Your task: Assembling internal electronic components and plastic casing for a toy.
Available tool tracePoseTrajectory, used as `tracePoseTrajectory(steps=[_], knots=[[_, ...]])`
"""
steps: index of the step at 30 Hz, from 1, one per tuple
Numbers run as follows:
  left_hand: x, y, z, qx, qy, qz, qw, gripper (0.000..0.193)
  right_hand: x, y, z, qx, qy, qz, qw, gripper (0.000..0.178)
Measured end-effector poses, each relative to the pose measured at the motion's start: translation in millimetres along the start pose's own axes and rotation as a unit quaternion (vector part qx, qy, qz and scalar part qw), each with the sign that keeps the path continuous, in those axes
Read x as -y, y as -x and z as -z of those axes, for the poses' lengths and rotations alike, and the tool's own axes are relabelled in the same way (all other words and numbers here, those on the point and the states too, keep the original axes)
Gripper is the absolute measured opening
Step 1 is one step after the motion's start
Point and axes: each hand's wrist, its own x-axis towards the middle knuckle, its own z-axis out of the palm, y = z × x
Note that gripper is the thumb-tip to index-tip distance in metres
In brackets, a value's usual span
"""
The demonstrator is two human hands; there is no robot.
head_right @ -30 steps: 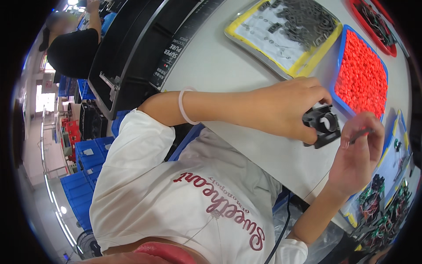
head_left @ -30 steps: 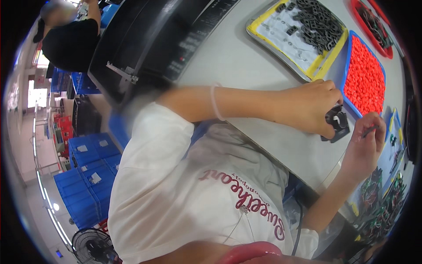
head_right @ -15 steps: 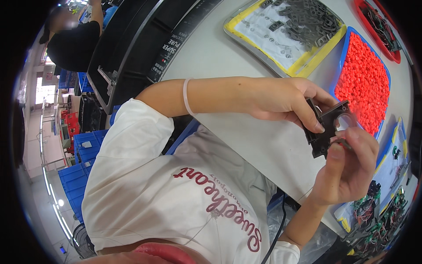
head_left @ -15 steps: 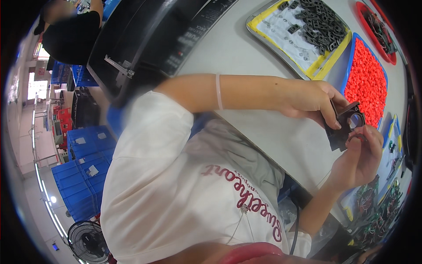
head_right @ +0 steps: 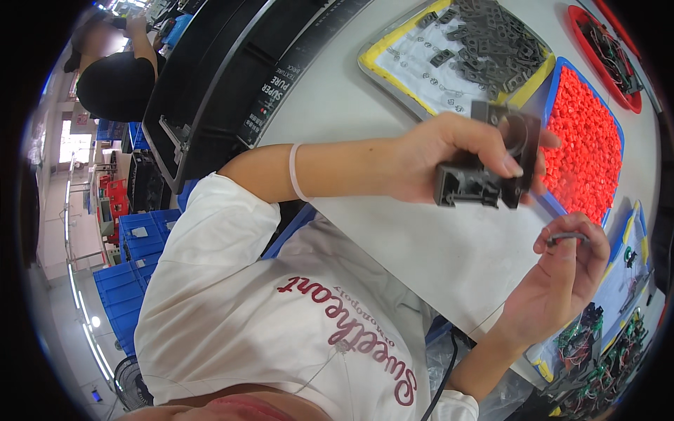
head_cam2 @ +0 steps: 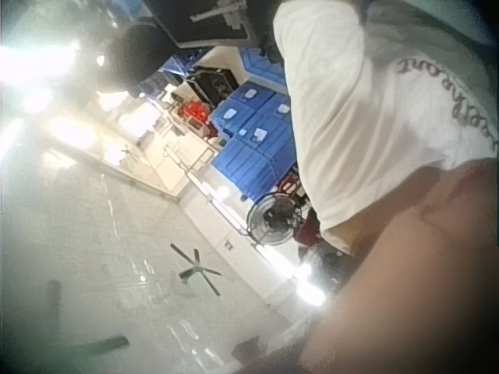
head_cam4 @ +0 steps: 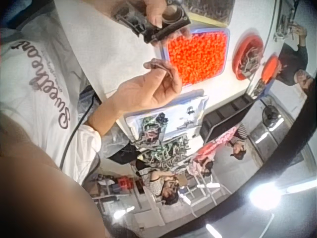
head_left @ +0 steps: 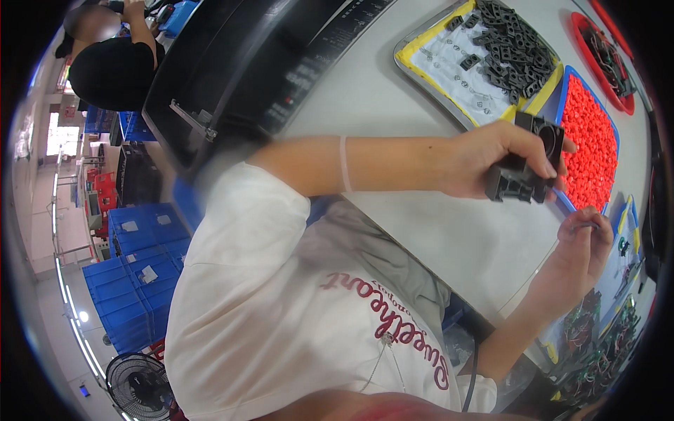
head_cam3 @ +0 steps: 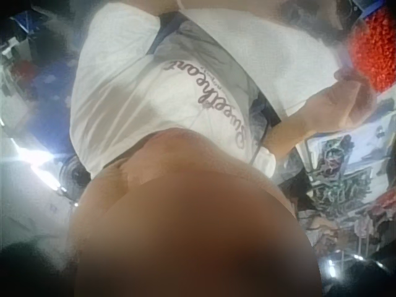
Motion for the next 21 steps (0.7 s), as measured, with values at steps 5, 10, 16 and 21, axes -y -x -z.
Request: tracePoseTrajectory(steps=[5,10,16,21], knots=[[-11.0,-2.2,-1.9,0.016,-0.016,-0.150,0.988,0.041,-1.4,2.0,-4.5,0.033,-0.036,-0.059,0.997,0.027],[-18.1,-1.0,-2.8,0.032,-0.021,-0.247,0.968,0.028,-2.8,0.8,-7.8,0.085,-0.023,-0.066,0.994,0.026],[-28.1,12.5,9.5,0.093,-0.097,-0.250,0.959,0.040,-6.3,3.8,-13.3,0.103,0.025,-0.002,0.994,0.028],[-16.5,15.3,14.0,0.123,-0.156,-0.273,0.941,0.045,-5.9,2.2,-12.9,0.159,0.141,0.214,0.953,0.032]])
